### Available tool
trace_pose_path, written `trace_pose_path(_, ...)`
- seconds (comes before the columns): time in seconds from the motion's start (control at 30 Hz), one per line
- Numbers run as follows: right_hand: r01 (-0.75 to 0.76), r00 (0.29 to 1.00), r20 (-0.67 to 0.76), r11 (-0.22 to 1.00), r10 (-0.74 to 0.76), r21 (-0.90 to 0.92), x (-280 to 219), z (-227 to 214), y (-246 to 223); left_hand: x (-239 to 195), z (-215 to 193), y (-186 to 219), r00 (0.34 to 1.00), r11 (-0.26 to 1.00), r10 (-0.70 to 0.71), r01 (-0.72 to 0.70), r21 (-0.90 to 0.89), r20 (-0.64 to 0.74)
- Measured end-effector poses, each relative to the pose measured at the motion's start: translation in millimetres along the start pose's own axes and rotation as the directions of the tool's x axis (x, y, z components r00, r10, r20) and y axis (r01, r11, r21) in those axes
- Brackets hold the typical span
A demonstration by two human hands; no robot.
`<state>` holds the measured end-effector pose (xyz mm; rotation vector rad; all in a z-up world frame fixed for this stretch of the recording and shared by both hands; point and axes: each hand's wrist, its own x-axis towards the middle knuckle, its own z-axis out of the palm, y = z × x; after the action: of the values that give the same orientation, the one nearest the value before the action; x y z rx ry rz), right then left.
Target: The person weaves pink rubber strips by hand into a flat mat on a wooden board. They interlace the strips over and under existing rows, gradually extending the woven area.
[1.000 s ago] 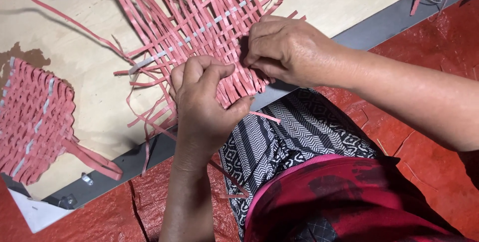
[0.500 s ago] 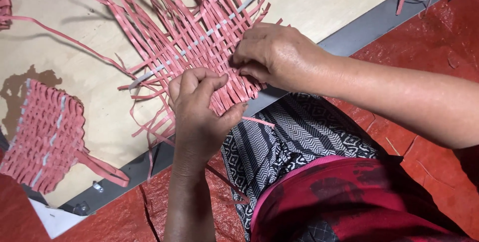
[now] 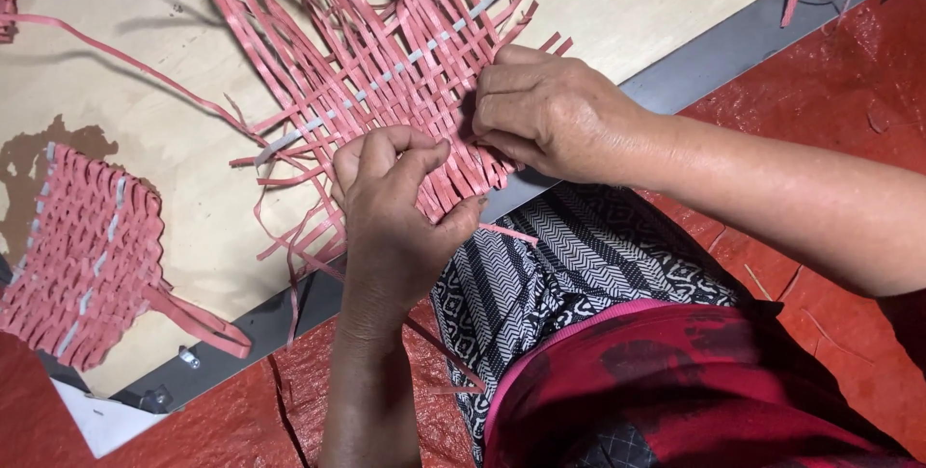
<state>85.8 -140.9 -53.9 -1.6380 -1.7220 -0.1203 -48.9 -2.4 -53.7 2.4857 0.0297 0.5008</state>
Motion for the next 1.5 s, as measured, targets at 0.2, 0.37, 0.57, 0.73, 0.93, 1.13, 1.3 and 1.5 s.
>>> trace_pose_path(0.2,0.005,0.998,0.058,0.999,-0.007,0.035,-1.4,3.2,12.5,-0.1,-0.5,-0.3,1.000,1.000,0.019,-0.019,0.013,0.009)
trace_pose_path(0.37,-0.016,0.999,0.039,0.997,0.013,0.077,-3.6,8.2,16.0,-0.4,0.8,-1.3,1.000,1.000,0.006,-0.006,0.020,0.018)
trace_pose_path(0.57,-0.090,0.995,0.054,0.990,0.085,0.105,-3.0,-2.8,7.9,-1.6,0.0,-1.2,1.000,1.000,-0.022,0.022,0.011,0.020)
trace_pose_path(0.73,-0.193,0.979,0.080,0.977,0.187,0.088,-7.7,-5.1,4.2,-2.2,-1.0,-2.2,1.000,1.000,-0.017,0.017,-0.001,0.021)
trace_pose_path(0.93,-0.269,0.955,0.155,0.958,0.252,0.096,1.0,-3.3,3.7,-2.8,-0.3,-2.9,1.000,1.000,-0.021,0.021,-0.002,0.001)
trace_pose_path(1.13,-0.221,0.955,0.206,0.975,0.212,0.019,6.4,2.0,11.5,-2.8,0.9,-2.3,0.999,0.999,-0.036,0.036,-0.003,-0.009)
trace_pose_path(1.3,-0.239,0.902,0.324,0.955,0.285,-0.172,13.3,11.8,10.3,-3.0,-0.2,-2.5,1.000,1.000,-0.024,0.024,-0.010,-0.005)
trace_pose_path(1.5,-0.241,0.938,0.232,0.966,0.256,-0.091,10.3,11.8,6.9,-0.1,-5.2,-4.6,1.000,0.999,-0.017,0.016,-0.051,-0.008)
